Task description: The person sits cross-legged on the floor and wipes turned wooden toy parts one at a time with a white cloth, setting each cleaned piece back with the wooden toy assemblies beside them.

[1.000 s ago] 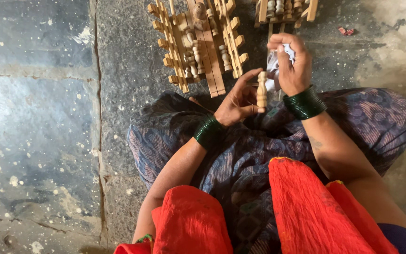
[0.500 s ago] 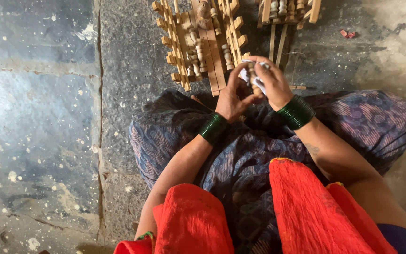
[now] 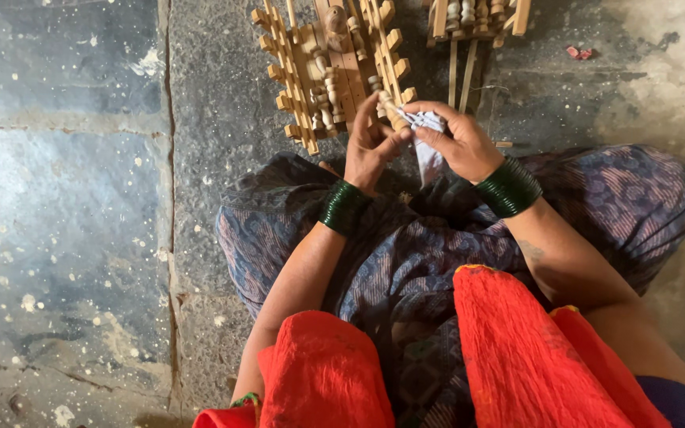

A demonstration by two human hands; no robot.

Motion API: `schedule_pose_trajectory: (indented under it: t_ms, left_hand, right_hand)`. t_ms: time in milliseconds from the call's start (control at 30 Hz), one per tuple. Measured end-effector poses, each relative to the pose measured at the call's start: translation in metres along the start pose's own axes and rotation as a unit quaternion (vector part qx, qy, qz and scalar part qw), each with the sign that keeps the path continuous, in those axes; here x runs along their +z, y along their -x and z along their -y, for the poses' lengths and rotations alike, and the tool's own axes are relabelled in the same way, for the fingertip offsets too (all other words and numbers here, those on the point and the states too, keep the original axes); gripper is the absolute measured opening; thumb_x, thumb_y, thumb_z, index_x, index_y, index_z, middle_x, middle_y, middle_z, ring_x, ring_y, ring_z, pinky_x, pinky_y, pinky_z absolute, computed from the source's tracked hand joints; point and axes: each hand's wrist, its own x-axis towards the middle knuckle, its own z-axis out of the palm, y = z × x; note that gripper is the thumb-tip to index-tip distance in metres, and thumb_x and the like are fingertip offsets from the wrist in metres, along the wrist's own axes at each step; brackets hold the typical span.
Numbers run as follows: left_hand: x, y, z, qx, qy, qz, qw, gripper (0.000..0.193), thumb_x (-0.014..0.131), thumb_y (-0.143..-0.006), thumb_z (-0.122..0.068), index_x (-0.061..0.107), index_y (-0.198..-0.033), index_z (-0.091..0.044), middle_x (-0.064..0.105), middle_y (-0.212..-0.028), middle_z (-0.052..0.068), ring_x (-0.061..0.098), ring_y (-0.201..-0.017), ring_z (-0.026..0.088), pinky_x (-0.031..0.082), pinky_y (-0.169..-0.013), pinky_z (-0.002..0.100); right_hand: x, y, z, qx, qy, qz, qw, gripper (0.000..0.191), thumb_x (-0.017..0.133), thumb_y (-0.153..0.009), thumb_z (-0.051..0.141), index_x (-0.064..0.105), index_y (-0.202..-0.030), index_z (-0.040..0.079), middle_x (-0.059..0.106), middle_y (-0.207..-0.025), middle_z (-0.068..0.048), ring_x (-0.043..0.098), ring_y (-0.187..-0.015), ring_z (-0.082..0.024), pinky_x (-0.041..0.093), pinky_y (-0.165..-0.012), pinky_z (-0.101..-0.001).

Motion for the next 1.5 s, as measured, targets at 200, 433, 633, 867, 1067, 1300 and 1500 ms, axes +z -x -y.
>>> schedule_pose_trajectory:
  t_ms: [200,433,633,867,1067,1300,1500]
  left_hand:
    - [0.005,0.009,-0.005,0.004,-0.001,0.133,0.991,0.098,0.083,-0.086,0.000,0.025,-0.165,-0.012,0.066,-0.086,0.002,0.064,-0.079,0.011,0.057,-0.074,0.029]
    - [0.014,0.013,-0.006,0.020,-0.081,0.097,0.992,0.102,0.083,-0.081,0.004,0.025,-0.161,-0.018,0.068,-0.086,0.002,0.065,-0.075,0.010,0.056,-0.065,0.026]
    - [0.012,0.005,-0.008,0.069,-0.059,-0.015,0.996,0.101,0.085,-0.082,0.002,0.029,-0.163,-0.019,0.063,-0.097,-0.003,0.062,-0.075,0.010,0.057,-0.066,0.027]
    - [0.009,0.010,-0.016,0.113,-0.226,-0.001,0.968,0.094,0.085,-0.086,-0.009,0.025,-0.158,-0.015,0.070,-0.101,0.005,0.070,-0.087,0.014,0.062,-0.078,0.030]
    - [0.016,0.018,-0.014,0.164,-0.424,-0.056,0.889,0.102,0.088,-0.079,-0.030,0.025,-0.155,-0.008,0.060,-0.126,0.017,0.062,-0.103,0.025,0.057,-0.093,0.041]
    - [0.016,0.019,-0.015,0.203,-0.428,-0.044,0.880,0.100,0.089,-0.078,-0.025,0.029,-0.157,-0.012,0.051,-0.143,0.016,0.057,-0.124,0.029,0.056,-0.101,0.043]
    - [0.016,0.016,-0.022,0.127,-0.267,0.047,0.954,0.100,0.087,-0.078,-0.014,0.029,-0.159,-0.017,0.041,-0.154,0.017,0.056,-0.129,0.027,0.062,-0.096,0.041]
  right_hand:
    - [0.002,-0.002,-0.008,-0.041,0.020,-0.098,0.994,0.024,0.057,-0.109,0.006,0.061,-0.132,0.010,0.069,-0.125,-0.006,0.067,-0.108,-0.014,0.057,-0.093,-0.0282]
    - [0.007,-0.007,-0.022,-0.030,-0.014,-0.142,0.989,0.027,0.055,-0.108,0.005,0.059,-0.135,0.008,0.068,-0.128,-0.008,0.065,-0.112,-0.015,0.056,-0.096,-0.0292]
    - [0.005,-0.006,-0.021,0.078,-0.212,-0.031,0.974,0.032,0.066,-0.106,0.017,0.057,-0.133,0.004,0.064,-0.118,-0.008,0.063,-0.108,-0.013,0.053,-0.098,-0.0273]
    - [0.012,-0.002,-0.003,0.067,-0.223,-0.061,0.971,0.038,0.075,-0.092,0.012,0.054,-0.123,0.008,0.068,-0.108,-0.006,0.064,-0.094,-0.015,0.054,-0.085,-0.0295]
    - [0.009,0.002,0.015,-0.068,0.183,-0.068,0.978,0.029,0.073,-0.089,0.006,0.057,-0.113,0.009,0.066,-0.104,-0.008,0.066,-0.087,-0.015,0.056,-0.072,-0.0314]
    - [0.009,0.005,0.016,-0.038,0.174,-0.069,0.982,0.025,0.071,-0.088,0.011,0.059,-0.110,0.010,0.068,-0.098,-0.006,0.065,-0.082,-0.016,0.055,-0.070,-0.0329]
    - [0.000,0.001,0.000,0.077,-0.241,-0.030,0.967,0.019,0.065,-0.100,0.020,0.061,-0.116,0.011,0.071,-0.103,-0.011,0.068,-0.086,-0.017,0.057,-0.077,-0.0310]
